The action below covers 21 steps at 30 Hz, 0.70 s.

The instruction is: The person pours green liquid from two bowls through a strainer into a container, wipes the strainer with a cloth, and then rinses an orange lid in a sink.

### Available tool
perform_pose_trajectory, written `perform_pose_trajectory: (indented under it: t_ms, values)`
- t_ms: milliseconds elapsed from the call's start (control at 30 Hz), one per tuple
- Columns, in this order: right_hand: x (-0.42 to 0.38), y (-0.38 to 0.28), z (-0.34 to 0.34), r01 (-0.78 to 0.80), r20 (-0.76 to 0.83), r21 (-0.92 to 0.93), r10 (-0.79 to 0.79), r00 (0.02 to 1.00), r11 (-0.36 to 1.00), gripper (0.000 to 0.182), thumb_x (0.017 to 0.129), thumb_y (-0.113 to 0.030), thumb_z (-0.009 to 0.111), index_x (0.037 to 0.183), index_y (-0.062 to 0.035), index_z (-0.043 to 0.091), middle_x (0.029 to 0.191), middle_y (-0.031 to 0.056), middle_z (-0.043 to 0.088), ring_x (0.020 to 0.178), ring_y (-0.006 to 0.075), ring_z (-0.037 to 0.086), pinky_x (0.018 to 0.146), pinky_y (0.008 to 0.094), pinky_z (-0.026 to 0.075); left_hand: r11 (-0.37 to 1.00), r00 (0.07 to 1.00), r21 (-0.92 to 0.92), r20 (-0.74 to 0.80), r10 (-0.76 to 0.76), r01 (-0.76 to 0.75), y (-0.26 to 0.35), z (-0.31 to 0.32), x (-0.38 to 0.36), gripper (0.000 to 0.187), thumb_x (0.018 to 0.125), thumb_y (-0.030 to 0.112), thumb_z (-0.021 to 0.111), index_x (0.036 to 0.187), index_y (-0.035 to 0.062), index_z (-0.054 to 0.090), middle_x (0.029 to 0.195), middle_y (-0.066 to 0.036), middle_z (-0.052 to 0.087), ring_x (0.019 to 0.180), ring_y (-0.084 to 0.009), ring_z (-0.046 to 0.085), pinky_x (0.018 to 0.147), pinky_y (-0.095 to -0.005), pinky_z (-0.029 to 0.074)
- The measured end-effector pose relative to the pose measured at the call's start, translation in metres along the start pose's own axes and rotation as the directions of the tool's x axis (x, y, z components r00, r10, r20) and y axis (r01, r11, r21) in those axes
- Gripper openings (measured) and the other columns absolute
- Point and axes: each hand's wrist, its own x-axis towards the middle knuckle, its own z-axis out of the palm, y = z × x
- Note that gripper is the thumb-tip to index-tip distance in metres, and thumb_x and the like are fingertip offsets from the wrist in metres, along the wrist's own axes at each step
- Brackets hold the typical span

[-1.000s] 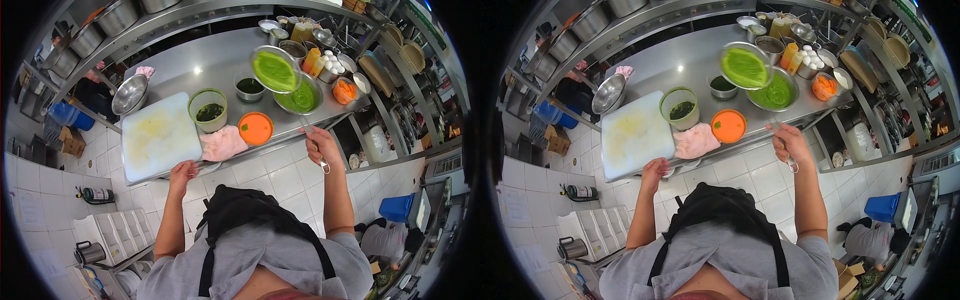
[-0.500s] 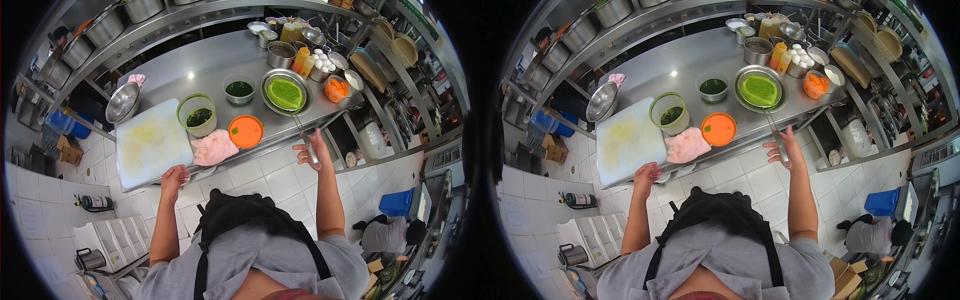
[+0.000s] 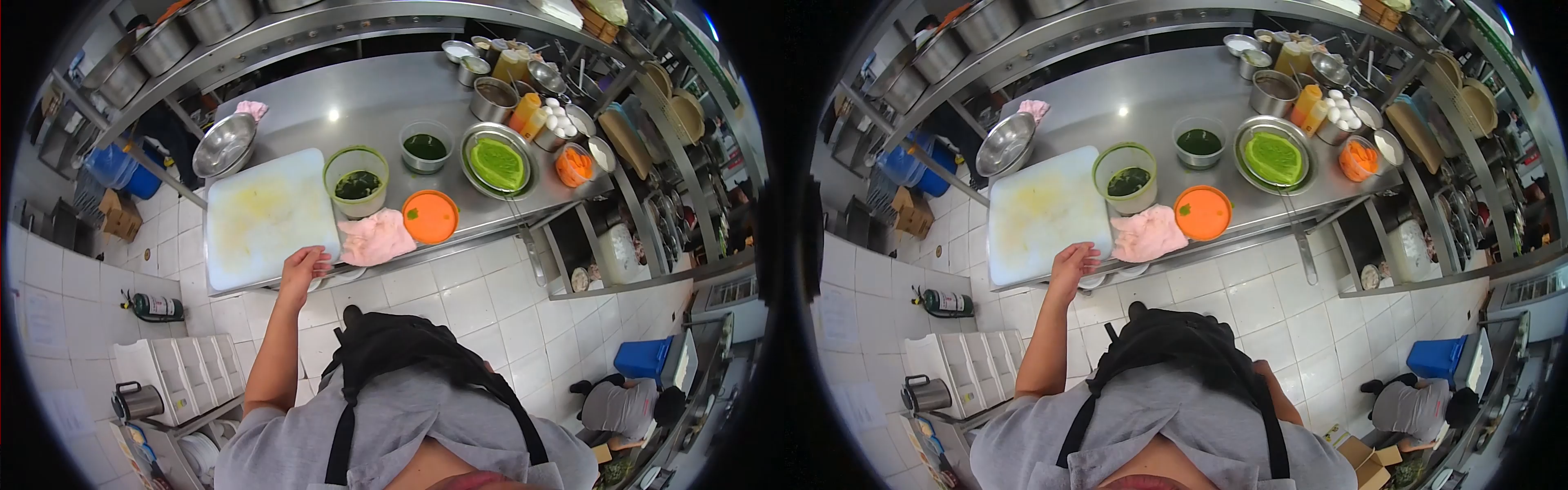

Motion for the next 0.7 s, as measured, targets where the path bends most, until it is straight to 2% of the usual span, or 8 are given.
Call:
perform_pose_trajectory:
  t_ms: [67, 133, 167, 200, 233, 267, 467, 700]
  values:
    - [0.004, -0.040, -0.001, 0.022, -0.033, -0.145, -0.027, 0.999, 0.989, 0.035, 0.082, -0.037, 0.055, 0.106, -0.0139, 0.067, 0.077, 0.0186, 0.067, 0.081, 0.0302, 0.068, 0.069, 0.0435, 0.054, 0.999, 1.000, 0.047, 0.005, 0.006, -0.006, 0.005, 0.002, 0.008, 0.028, 0.096, 0.024, 0.054, 0.111, 0.0012, 0.061, 0.100, -0.011, 0.068, 0.080, -0.0167, 0.064, 0.071, -0.0280, 0.050]
    - [-0.043, -0.087, -0.066, 0.320, 0.083, -0.474, -0.321, 0.944, 0.820, 0.035, 0.081, -0.036, 0.057, 0.103, -0.0101, 0.064, 0.082, 0.0160, 0.069, 0.077, 0.0302, 0.068, 0.066, 0.0435, 0.053, 0.995, 1.000, 0.099, 0.014, 0.008, -0.009, 0.006, 0.009, 0.013, 0.028, 0.096, 0.024, 0.054, 0.111, 0.0013, 0.061, 0.100, -0.010, 0.068, 0.081, -0.0166, 0.064, 0.071, -0.0279, 0.050]
    - [-0.042, -0.094, -0.074, 0.355, 0.080, -0.553, -0.376, 0.923, 0.754, 0.036, 0.087, -0.037, 0.056, 0.106, -0.0070, 0.061, 0.082, 0.0150, 0.070, 0.070, 0.0299, 0.068, 0.060, 0.0427, 0.053, 0.995, 0.999, 0.098, 0.053, 0.003, -0.008, 0.005, 0.015, 0.014, 0.028, 0.096, 0.024, 0.054, 0.111, 0.0014, 0.062, 0.100, -0.010, 0.068, 0.082, -0.0166, 0.064, 0.071, -0.0282, 0.050]
    - [-0.043, -0.101, -0.076, 0.071, -0.052, 0.007, -0.071, 0.996, 0.997, 0.037, 0.089, -0.034, 0.054, 0.110, -0.0033, 0.056, 0.087, 0.0172, 0.068, 0.068, 0.0310, 0.067, 0.057, 0.0440, 0.053, 0.995, 0.995, 0.098, 0.096, -0.002, -0.007, 0.005, 0.020, 0.016, 0.028, 0.096, 0.024, 0.053, 0.111, 0.0015, 0.062, 0.100, -0.010, 0.068, 0.083, -0.0166, 0.064, 0.071, -0.0284, 0.051]
    - [-0.055, -0.130, -0.095, -0.231, 0.024, 0.571, 0.266, 0.964, 0.787, 0.039, 0.092, -0.030, 0.052, 0.115, 0.0004, 0.051, 0.093, 0.0193, 0.066, 0.067, 0.0322, 0.066, 0.054, 0.0453, 0.054, 0.994, 0.996, 0.106, 0.090, -0.003, -0.007, 0.005, 0.025, 0.020, 0.028, 0.096, 0.024, 0.053, 0.111, 0.0015, 0.062, 0.100, -0.010, 0.068, 0.083, -0.0166, 0.064, 0.071, -0.0284, 0.051]
    - [-0.068, -0.171, -0.121, -0.379, 0.110, 0.749, 0.463, 0.880, 0.543, 0.042, 0.092, -0.028, 0.050, 0.118, 0.0037, 0.048, 0.100, 0.0238, 0.064, 0.068, 0.0333, 0.067, 0.056, 0.0468, 0.054, 0.995, 0.995, 0.099, 0.098, -0.002, -0.008, 0.005, 0.030, 0.024, 0.029, 0.096, 0.025, 0.053, 0.111, 0.0016, 0.062, 0.101, -0.010, 0.067, 0.083, -0.0166, 0.064, 0.070, -0.0288, 0.051]
    - [-0.062, -0.214, -0.150, -0.207, -0.004, 0.824, 0.370, 0.929, 0.528, 0.043, 0.091, -0.026, 0.053, 0.121, 0.0045, 0.047, 0.099, 0.0218, 0.065, 0.069, 0.0313, 0.068, 0.054, 0.0407, 0.056, 0.999, 0.997, 0.001, -0.048, 0.055, -0.055, 0.034, 0.055, 0.054, 0.046, 0.094, 0.043, 0.056, 0.111, 0.0000, 0.057, 0.103, -0.011, 0.063, 0.082, -0.0185, 0.063, 0.068, -0.0309, 0.051]
    - [-0.027, -0.281, -0.151, -0.113, 0.029, 0.870, 0.179, 0.983, 0.479, 0.039, 0.092, -0.026, 0.055, 0.115, 0.0050, 0.049, 0.095, 0.0208, 0.067, 0.070, 0.0280, 0.068, 0.056, 0.0373, 0.057, 1.000, 0.986, -0.010, -0.165, -0.025, 0.024, 0.061, 0.069, 0.091, 0.074, 0.083, 0.055, 0.066, 0.117, -0.0074, 0.045, 0.119, -0.021, 0.046, 0.099, -0.0353, 0.057, 0.073, -0.0446, 0.057]
